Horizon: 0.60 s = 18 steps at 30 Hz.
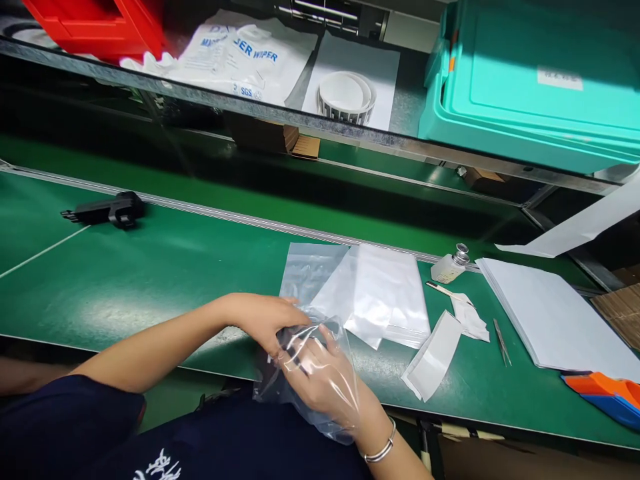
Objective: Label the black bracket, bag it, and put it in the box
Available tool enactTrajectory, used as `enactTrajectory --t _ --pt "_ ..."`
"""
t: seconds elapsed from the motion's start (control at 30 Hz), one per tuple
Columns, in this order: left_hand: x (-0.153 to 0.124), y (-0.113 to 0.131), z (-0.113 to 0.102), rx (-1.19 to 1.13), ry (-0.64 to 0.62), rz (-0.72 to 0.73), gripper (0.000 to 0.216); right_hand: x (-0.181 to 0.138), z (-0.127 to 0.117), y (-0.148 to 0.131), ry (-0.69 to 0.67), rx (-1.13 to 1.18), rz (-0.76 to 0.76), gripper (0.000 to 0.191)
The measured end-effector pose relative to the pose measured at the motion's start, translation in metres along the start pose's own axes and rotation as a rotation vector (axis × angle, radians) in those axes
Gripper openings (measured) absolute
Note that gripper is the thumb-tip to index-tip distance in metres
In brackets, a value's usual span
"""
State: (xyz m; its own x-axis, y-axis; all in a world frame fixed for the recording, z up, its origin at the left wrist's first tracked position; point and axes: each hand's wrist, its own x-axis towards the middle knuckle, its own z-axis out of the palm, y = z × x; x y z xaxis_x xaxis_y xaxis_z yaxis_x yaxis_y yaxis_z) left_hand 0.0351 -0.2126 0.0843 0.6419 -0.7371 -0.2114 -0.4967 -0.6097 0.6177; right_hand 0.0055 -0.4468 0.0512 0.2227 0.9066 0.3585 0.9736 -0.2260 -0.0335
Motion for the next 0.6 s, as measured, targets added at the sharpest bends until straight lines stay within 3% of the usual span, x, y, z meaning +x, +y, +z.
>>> enactTrajectory --t 0.03,0.1,0.17,0.23,0.27,0.3,0.33,0.4,0.5,0.6 --pt "0.000 -0.003 0.005 -0.078 -0.060 0.018 0.040 -0.001 -0.002 0.003 -0.016 0.035 0.004 0.042" --pt "-0.004 -0.007 0.018 -0.211 -0.028 -0.026 0.038 -0.014 -0.007 0.018 -0.006 0.087 0.165 0.054" --pt "-0.013 -0.011 0.030 -0.313 0.120 -0.146 0.041 -0.036 -0.016 0.036 0.099 0.093 0.520 0.067" --pt "-0.021 -0.014 0.038 -0.410 0.279 -0.272 0.053 -0.054 -0.029 0.045 0.303 0.082 0.906 0.065" --pt "-0.023 -0.014 0.042 -0.441 0.352 -0.324 0.063 -0.058 -0.036 0.043 0.376 0.096 0.976 0.061" --pt "-0.022 -0.014 0.045 -0.455 0.416 -0.361 0.075 -0.057 -0.042 0.038 0.422 0.107 0.939 0.057" --pt "-0.020 -0.011 0.048 -0.450 0.456 -0.374 0.086 -0.050 -0.046 0.029 0.408 0.124 0.808 0.053" --pt "-0.013 -0.002 0.054 -0.398 0.445 -0.332 0.103 -0.027 -0.049 0.011 0.235 0.132 0.477 0.054" --pt "-0.003 0.017 0.062 -0.243 0.358 -0.146 0.113 0.003 -0.043 0.002 0.054 0.103 0.479 0.054" --pt "0.008 0.036 0.062 0.022 0.406 0.174 0.106 -0.009 -0.041 0.009 -0.075 0.378 0.418 0.040"
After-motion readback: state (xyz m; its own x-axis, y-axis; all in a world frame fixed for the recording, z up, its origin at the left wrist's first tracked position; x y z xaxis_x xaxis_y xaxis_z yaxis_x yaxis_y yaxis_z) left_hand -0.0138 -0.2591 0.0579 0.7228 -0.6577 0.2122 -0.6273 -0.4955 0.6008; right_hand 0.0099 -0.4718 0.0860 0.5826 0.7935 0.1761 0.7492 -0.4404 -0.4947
